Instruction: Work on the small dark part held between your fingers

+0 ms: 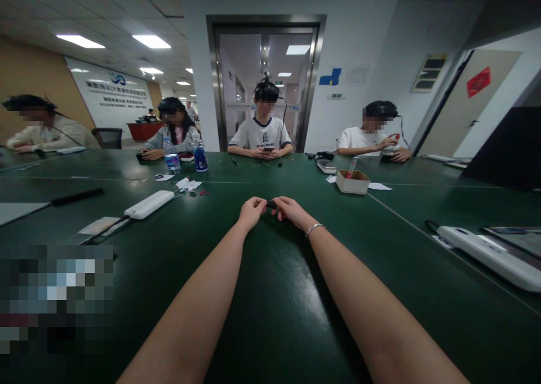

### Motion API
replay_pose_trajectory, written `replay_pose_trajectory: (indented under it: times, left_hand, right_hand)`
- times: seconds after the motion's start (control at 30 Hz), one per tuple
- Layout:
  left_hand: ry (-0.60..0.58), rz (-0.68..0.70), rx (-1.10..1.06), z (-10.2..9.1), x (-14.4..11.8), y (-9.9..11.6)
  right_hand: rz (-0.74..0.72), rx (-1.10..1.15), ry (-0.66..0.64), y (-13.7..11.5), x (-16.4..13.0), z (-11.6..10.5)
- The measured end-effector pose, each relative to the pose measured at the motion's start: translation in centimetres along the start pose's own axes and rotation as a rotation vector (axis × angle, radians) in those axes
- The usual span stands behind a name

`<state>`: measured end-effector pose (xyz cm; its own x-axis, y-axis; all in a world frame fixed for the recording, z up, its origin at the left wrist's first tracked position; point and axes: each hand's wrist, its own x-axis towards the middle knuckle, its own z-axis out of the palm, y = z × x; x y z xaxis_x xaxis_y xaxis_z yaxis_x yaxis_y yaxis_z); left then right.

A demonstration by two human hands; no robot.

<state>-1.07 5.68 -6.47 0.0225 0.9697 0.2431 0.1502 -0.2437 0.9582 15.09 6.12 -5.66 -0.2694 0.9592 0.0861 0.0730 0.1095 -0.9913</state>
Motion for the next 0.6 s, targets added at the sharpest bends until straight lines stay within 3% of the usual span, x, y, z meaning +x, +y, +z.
replay_pose_trajectory:
  times: [0.6]
  left_hand:
    - [0.006,0.011,-0.030,0.05,0.49,-0.72]
  right_hand:
    - [0.021,0.031,0.001,-0.30,-0.24,0.15]
